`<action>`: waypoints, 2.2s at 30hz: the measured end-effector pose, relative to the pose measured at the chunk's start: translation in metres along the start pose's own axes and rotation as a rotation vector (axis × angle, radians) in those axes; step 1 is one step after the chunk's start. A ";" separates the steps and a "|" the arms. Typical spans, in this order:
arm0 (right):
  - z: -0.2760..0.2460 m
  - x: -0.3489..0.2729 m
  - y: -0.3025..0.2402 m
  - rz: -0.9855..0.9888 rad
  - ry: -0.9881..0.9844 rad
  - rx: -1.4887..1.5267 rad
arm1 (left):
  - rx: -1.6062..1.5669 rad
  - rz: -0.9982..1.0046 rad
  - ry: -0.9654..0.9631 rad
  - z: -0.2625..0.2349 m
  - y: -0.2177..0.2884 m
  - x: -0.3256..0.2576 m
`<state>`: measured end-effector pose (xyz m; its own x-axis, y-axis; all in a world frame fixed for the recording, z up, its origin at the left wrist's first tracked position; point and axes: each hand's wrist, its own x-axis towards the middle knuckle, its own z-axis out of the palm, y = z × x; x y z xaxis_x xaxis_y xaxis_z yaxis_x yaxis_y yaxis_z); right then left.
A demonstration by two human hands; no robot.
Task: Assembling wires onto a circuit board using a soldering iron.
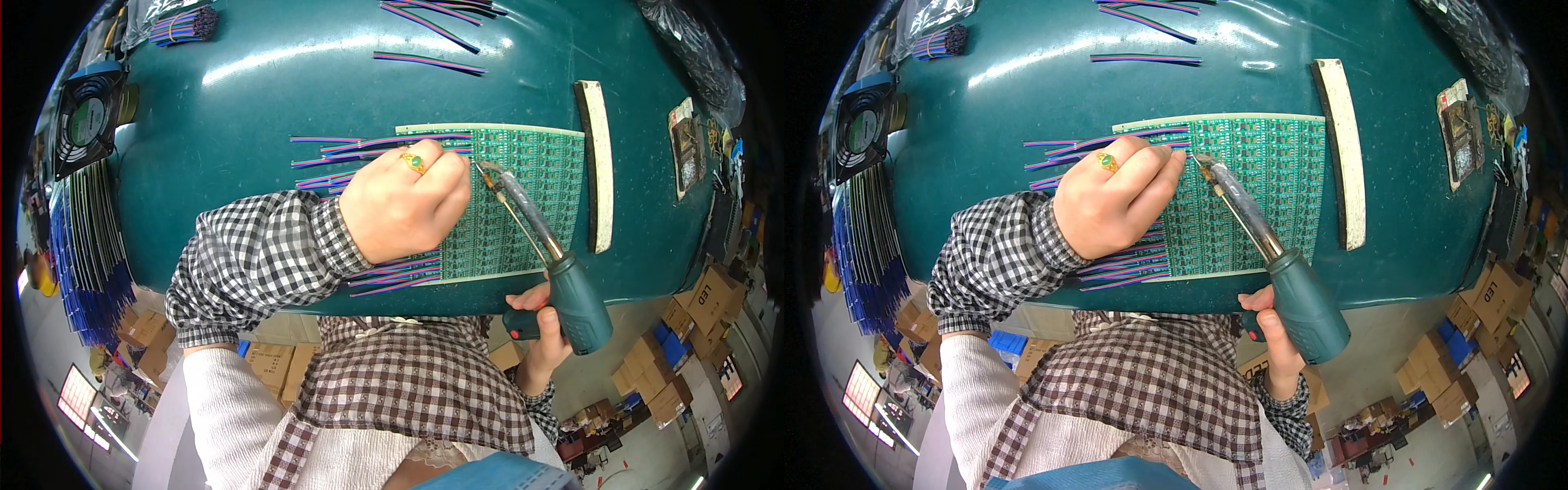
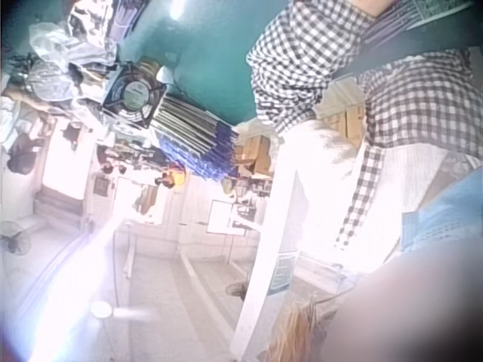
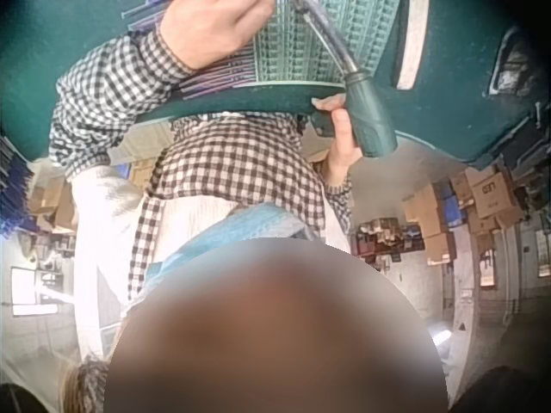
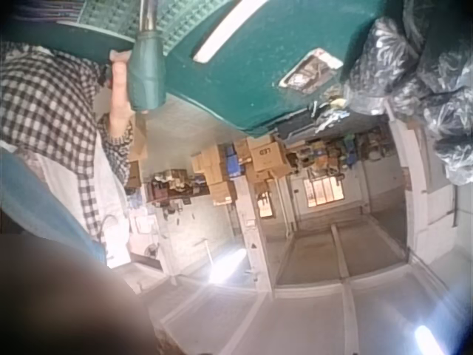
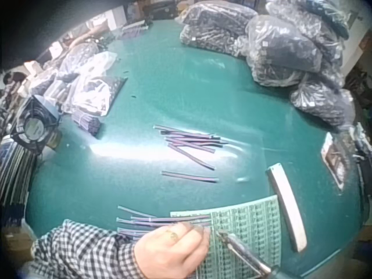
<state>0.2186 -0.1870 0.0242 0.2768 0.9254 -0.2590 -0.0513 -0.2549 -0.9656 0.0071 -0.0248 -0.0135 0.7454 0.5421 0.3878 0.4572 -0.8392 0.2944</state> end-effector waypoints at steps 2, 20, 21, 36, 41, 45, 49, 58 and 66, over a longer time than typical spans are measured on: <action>0.001 0.001 -0.002 0.017 -0.008 0.005 | -0.001 -0.010 0.004 0.001 0.001 -0.001; 0.001 0.000 -0.002 -0.013 -0.003 -0.005 | 0.015 -0.010 -0.032 0.000 0.002 -0.001; 0.001 0.001 -0.002 -0.012 -0.005 -0.004 | 0.016 -0.011 -0.032 0.000 0.002 -0.001; 0.004 0.000 -0.003 0.013 0.031 -0.005 | 0.048 0.022 -0.044 0.000 -0.001 -0.002; 0.002 0.001 -0.003 -0.001 -0.010 -0.011 | -0.007 0.033 -0.028 0.001 -0.003 -0.002; 0.005 0.002 -0.005 0.000 -0.008 -0.018 | -0.018 0.027 -0.031 0.000 -0.003 -0.002; 0.005 0.002 -0.004 -0.001 -0.009 -0.028 | -0.006 0.035 -0.027 0.001 -0.003 -0.002; 0.006 0.001 -0.004 0.000 -0.002 -0.036 | 0.046 0.040 0.111 0.012 -0.003 -0.002; 0.001 -0.001 -0.003 -0.023 -0.002 -0.034 | 0.052 0.045 0.126 0.010 -0.003 -0.004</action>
<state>0.2175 -0.1870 0.0268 0.2760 0.9315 -0.2371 -0.0121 -0.2433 -0.9699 0.0079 -0.0246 -0.0248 0.7006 0.5021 0.5069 0.4517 -0.8621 0.2295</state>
